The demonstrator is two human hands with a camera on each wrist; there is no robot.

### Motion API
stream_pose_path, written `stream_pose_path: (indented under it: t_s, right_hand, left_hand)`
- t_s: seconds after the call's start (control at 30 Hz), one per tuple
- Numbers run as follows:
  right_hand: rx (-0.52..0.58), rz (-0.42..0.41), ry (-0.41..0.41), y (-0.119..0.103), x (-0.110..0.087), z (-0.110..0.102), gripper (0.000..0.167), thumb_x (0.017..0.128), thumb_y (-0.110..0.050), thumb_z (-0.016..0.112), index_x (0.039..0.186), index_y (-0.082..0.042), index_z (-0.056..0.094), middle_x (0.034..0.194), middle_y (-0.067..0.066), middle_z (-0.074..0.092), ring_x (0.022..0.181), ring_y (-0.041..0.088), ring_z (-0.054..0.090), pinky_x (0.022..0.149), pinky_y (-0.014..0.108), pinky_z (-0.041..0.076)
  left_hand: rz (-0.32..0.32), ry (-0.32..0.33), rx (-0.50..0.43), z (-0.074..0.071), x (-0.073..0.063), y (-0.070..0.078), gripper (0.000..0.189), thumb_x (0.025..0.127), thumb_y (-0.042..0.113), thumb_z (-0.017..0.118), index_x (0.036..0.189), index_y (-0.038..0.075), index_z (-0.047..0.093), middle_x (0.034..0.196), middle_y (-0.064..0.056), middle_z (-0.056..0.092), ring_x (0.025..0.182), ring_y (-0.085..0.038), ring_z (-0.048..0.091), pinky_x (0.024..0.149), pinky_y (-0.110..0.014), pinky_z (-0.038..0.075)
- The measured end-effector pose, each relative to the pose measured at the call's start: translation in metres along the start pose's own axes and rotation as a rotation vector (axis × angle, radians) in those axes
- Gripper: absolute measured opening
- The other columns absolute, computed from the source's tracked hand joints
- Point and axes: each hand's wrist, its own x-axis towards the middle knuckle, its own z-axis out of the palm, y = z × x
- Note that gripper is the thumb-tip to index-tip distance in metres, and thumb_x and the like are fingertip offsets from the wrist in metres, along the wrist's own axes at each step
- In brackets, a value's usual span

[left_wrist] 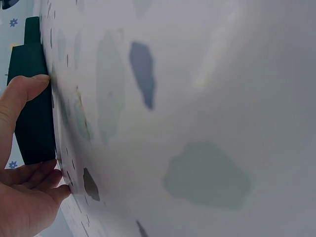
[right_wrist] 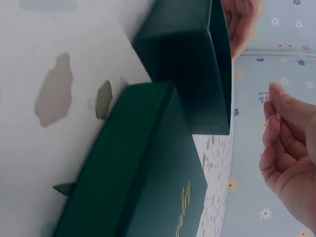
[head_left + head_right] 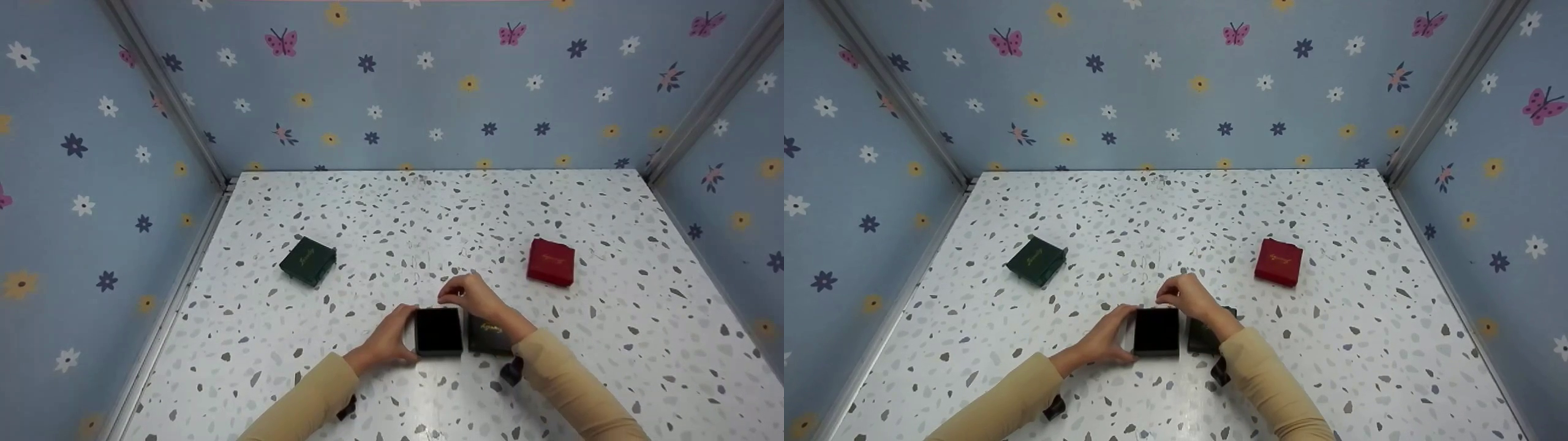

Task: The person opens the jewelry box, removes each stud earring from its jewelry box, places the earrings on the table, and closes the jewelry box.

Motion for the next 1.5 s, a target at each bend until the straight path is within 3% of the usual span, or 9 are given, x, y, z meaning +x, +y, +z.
stream_pose_path:
  t_s: [0.33, 0.5, 0.67, 0.97, 1.27, 1.5]
  right_hand:
    - [0.035, 0.024, 0.041, 0.014, 0.008, -0.007, 0.006, 0.075, -0.008, 0.068, 0.076, -0.002, 0.069, 0.073, 0.005, 0.065, 0.064, 0.008, 0.056, 0.057, 0.020, 0.046]
    - [0.062, 0.094, 0.049, 0.021, 0.012, -0.010, 0.005, 0.075, -0.006, 0.068, 0.076, -0.002, 0.069, 0.074, 0.006, 0.066, 0.059, 0.005, 0.054, 0.051, 0.018, 0.043]
    - [0.055, 0.147, 0.065, 0.026, 0.016, -0.014, 0.007, 0.075, -0.006, 0.068, 0.076, 0.001, 0.069, 0.074, 0.009, 0.066, 0.062, 0.013, 0.059, 0.053, 0.019, 0.046]
    - [-0.003, 0.297, 0.069, 0.036, 0.025, -0.020, 0.008, 0.075, -0.008, 0.068, 0.077, 0.000, 0.070, 0.070, 0.007, 0.065, 0.057, 0.007, 0.054, 0.052, 0.021, 0.043]
    - [0.018, 0.455, 0.047, 0.045, 0.027, -0.027, 0.015, 0.076, -0.012, 0.068, 0.081, 0.001, 0.070, 0.074, 0.008, 0.066, 0.058, 0.006, 0.053, 0.053, 0.020, 0.043]
    - [-0.025, 0.585, 0.054, 0.056, 0.028, -0.027, 0.015, 0.074, -0.014, 0.070, 0.080, 0.000, 0.070, 0.071, 0.004, 0.065, 0.055, 0.006, 0.049, 0.050, 0.018, 0.040]
  left_hand:
    - [-0.006, -0.004, 0.008, 0.001, -0.001, 0.000, 0.091, 0.048, 0.012, 0.084, 0.125, -0.004, 0.038, 0.114, -0.008, 0.046, 0.105, -0.019, 0.046, 0.096, -0.029, 0.033]
    - [-0.003, -0.003, 0.010, 0.001, -0.001, -0.001, 0.090, 0.048, 0.013, 0.085, 0.124, -0.004, 0.039, 0.113, -0.007, 0.046, 0.105, -0.019, 0.046, 0.096, -0.028, 0.034]
    - [-0.010, -0.008, 0.022, 0.001, -0.001, -0.002, 0.090, 0.048, 0.014, 0.084, 0.124, -0.004, 0.039, 0.114, -0.007, 0.046, 0.105, -0.019, 0.045, 0.096, -0.028, 0.033]
    - [-0.002, 0.008, 0.002, 0.001, -0.001, -0.002, 0.089, 0.046, 0.012, 0.084, 0.122, -0.002, 0.040, 0.112, -0.006, 0.047, 0.103, -0.019, 0.046, 0.096, -0.028, 0.034]
    - [-0.001, 0.007, 0.005, 0.001, -0.001, -0.002, 0.090, 0.046, 0.013, 0.084, 0.123, -0.002, 0.040, 0.113, -0.006, 0.047, 0.104, -0.018, 0.046, 0.097, -0.028, 0.033]
    - [-0.020, -0.009, -0.001, 0.000, 0.000, 0.000, 0.091, 0.046, 0.013, 0.085, 0.124, -0.002, 0.039, 0.113, -0.005, 0.047, 0.105, -0.017, 0.045, 0.097, -0.027, 0.032]
